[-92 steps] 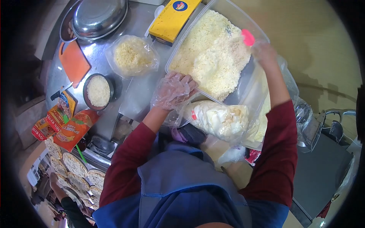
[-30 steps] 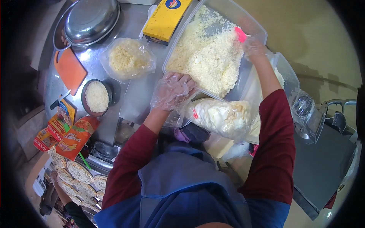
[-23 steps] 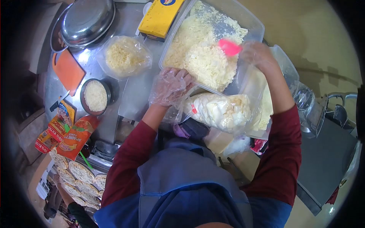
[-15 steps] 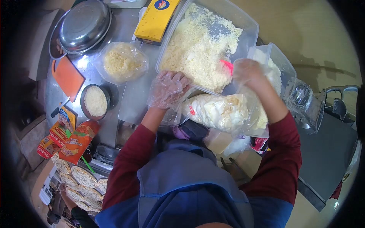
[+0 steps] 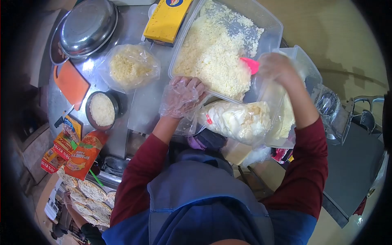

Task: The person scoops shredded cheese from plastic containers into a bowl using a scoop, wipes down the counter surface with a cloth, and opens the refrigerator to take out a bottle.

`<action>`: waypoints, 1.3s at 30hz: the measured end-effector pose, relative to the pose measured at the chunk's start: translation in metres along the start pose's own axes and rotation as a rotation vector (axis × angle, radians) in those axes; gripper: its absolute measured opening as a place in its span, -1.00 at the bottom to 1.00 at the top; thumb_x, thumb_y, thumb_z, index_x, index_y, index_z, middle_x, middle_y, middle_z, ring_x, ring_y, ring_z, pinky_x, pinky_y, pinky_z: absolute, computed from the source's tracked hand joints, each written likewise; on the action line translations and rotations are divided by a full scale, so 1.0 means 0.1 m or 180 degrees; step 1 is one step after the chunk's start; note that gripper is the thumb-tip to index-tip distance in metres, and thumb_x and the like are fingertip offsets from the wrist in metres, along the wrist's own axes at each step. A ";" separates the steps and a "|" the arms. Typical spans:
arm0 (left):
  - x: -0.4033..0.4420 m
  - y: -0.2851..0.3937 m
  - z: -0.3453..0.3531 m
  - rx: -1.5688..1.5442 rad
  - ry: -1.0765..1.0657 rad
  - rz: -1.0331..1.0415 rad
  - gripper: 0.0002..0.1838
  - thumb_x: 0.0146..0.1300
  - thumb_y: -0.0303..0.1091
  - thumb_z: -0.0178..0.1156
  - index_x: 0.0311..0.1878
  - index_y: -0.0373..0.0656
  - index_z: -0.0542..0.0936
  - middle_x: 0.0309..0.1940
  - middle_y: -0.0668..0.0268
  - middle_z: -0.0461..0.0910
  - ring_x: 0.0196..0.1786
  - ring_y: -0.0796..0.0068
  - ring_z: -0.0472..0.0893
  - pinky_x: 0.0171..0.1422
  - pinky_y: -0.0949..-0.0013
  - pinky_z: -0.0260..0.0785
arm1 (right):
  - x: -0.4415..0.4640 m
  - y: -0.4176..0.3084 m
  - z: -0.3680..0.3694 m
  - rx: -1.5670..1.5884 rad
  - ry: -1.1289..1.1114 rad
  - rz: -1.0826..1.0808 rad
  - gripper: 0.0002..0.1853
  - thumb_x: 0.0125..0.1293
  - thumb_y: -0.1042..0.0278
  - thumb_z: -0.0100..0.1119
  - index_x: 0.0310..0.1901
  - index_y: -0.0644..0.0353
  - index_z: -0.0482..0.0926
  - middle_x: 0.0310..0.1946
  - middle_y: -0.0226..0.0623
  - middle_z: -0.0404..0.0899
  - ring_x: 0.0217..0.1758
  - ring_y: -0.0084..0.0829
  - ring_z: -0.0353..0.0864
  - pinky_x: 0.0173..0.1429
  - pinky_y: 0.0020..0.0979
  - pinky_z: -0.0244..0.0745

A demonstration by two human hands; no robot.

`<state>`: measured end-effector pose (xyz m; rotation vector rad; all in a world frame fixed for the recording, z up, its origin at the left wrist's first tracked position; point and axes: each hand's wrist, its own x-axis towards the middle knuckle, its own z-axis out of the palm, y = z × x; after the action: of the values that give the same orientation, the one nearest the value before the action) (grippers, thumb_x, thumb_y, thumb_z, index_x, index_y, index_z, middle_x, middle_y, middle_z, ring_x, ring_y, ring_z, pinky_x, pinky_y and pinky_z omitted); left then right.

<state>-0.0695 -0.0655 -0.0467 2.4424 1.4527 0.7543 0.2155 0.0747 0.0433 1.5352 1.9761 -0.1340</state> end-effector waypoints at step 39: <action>-0.04 -0.01 0.03 -0.0060 0.0030 0.0036 -0.77 0.03 -0.11 0.31 -0.23 0.16 0.57 -0.26 0.46 0.48 -0.10 0.35 0.45 0.09 0.09 0.22 | 0.97 -0.92 0.02 0.0670 0.1511 -0.0860 -0.70 0.22 0.06 0.06 -0.19 0.05 0.64 -0.17 -0.26 0.66 -0.05 -0.23 0.62 -0.03 -0.23 0.54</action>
<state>-0.0706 -0.0679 -0.0507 2.4385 1.4298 0.7794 0.1205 0.1263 -0.0359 1.5218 2.6160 -0.0963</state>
